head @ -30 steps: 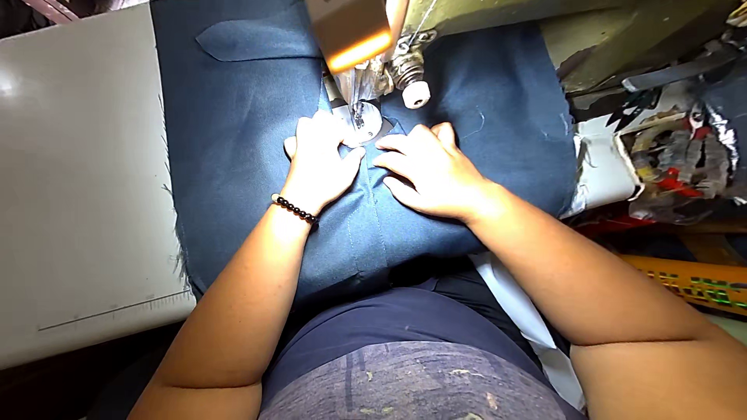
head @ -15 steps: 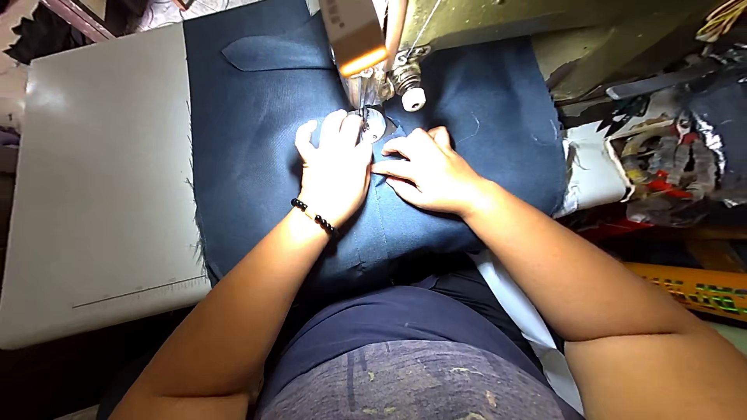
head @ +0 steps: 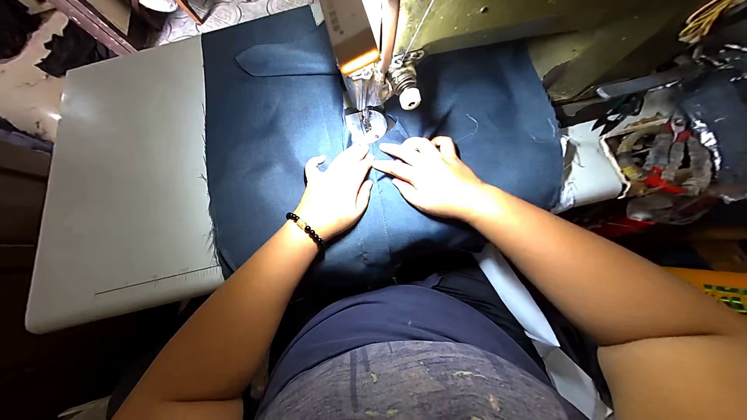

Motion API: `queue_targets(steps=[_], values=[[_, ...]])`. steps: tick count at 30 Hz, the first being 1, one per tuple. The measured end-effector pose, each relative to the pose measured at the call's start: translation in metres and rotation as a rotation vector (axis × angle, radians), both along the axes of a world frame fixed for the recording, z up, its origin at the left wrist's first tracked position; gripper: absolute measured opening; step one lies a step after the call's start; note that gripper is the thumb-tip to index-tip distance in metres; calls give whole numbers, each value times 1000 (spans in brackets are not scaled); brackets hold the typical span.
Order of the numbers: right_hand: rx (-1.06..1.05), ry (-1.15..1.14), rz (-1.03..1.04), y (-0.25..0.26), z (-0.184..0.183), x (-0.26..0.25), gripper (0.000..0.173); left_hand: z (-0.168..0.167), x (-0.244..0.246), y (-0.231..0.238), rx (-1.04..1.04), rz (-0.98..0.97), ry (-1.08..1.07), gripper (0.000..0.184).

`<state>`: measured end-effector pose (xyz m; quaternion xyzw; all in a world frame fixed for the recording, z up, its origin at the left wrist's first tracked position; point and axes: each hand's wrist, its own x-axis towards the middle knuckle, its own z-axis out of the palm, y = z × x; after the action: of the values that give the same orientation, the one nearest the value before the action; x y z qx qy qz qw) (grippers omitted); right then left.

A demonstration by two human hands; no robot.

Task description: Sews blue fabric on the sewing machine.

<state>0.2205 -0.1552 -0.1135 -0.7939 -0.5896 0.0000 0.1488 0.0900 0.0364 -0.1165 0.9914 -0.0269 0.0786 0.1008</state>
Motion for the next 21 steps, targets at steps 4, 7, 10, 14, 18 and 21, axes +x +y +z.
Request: queue_targets(steps=[4,7,10,14,18,21], values=[[-5,-8,59,10,2,29,47,3,18,1,2,67,33,50],[-20,-30,80,14,5,42,47,7,27,0,1,107,70,51],[-38,-26,89,16,6,46,48,6,28,0,-2,119,59,51],[-40,-44,118,19,6,54,48,7,31,0,-7,143,76,51],[-44,-61,127,20,5,57,49,6,32,-1,-1,149,65,51],[-52,-49,132,20,6,57,48,7,32,0,-15,151,80,51]])
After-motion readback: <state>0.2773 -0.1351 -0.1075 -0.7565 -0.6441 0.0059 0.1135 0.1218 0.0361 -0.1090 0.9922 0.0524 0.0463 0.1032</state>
